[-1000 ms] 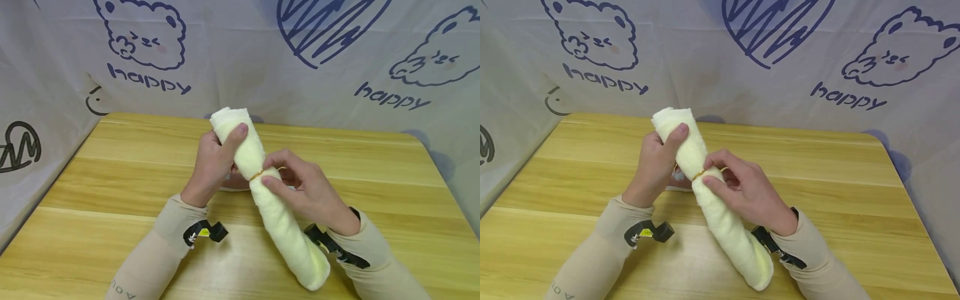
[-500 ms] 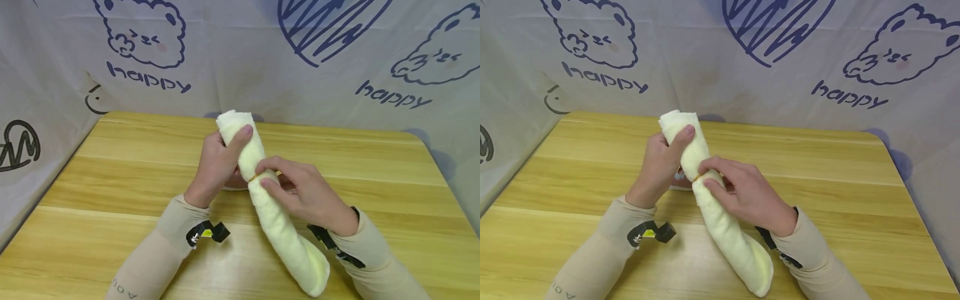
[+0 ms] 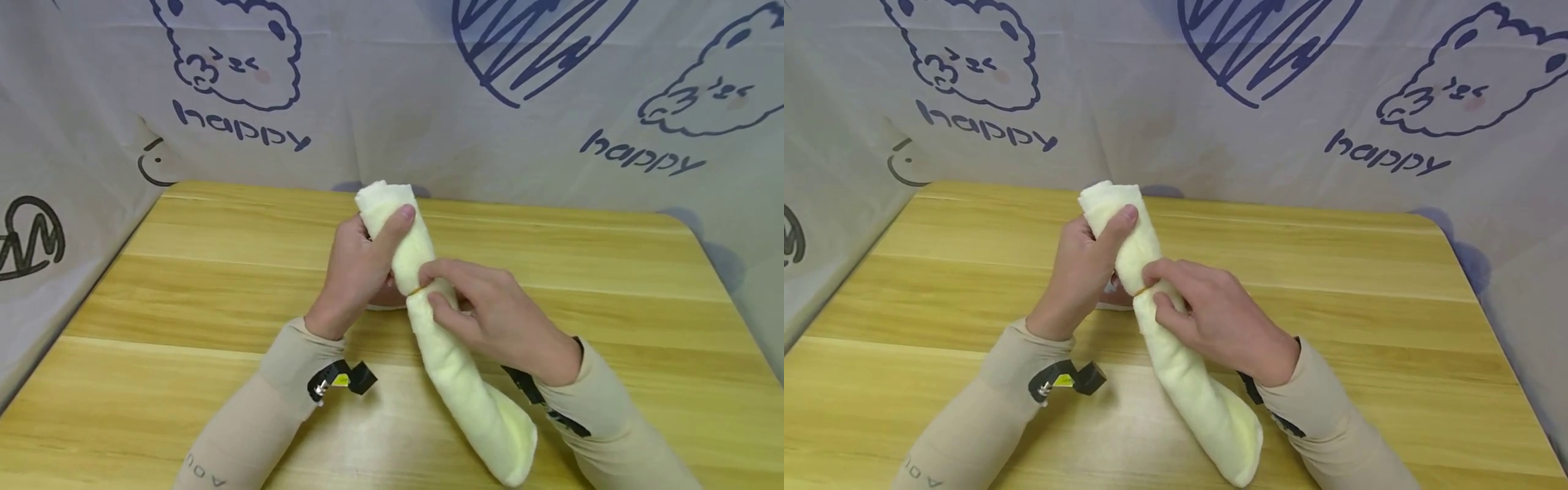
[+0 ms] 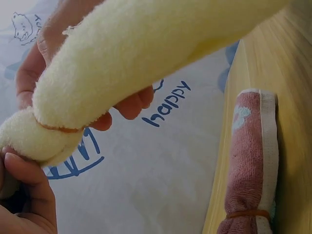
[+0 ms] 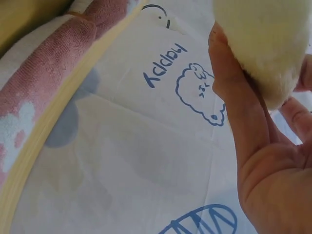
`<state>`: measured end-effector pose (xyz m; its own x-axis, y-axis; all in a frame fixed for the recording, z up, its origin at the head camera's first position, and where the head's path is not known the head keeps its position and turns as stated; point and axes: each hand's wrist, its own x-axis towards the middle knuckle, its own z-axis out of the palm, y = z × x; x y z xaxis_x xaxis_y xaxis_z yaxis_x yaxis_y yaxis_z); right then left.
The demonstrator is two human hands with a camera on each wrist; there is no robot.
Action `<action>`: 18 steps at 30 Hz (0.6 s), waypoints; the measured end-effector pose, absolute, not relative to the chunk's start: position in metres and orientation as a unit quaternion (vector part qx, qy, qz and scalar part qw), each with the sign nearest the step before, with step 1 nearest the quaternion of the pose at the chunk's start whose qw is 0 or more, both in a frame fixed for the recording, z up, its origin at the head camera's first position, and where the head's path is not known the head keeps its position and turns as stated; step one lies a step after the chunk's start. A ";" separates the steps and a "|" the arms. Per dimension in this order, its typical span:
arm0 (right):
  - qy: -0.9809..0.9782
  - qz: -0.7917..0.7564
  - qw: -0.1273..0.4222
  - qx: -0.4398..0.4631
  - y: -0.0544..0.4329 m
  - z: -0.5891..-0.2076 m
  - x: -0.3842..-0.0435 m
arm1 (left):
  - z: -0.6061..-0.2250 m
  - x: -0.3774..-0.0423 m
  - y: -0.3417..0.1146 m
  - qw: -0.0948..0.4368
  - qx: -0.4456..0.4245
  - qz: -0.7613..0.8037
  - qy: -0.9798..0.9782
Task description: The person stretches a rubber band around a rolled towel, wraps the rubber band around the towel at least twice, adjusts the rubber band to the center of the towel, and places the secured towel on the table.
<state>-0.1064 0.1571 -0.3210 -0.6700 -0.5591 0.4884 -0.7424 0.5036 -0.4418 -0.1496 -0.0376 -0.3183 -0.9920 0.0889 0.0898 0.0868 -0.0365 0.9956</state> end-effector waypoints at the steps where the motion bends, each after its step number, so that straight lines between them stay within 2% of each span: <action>1: -0.856 0.318 0.149 0.380 0.156 -0.321 -0.106 | -0.318 -0.150 -0.038 -0.003 0.063 0.715 0.696; 8: -0.866 0.271 0.177 0.382 0.154 -0.321 -0.106 | -0.320 -0.150 -0.037 -0.024 0.076 0.691 0.718; 18: -0.847 0.316 0.136 0.404 0.158 -0.322 -0.108 | -0.322 -0.154 -0.039 -0.035 0.070 0.687 0.723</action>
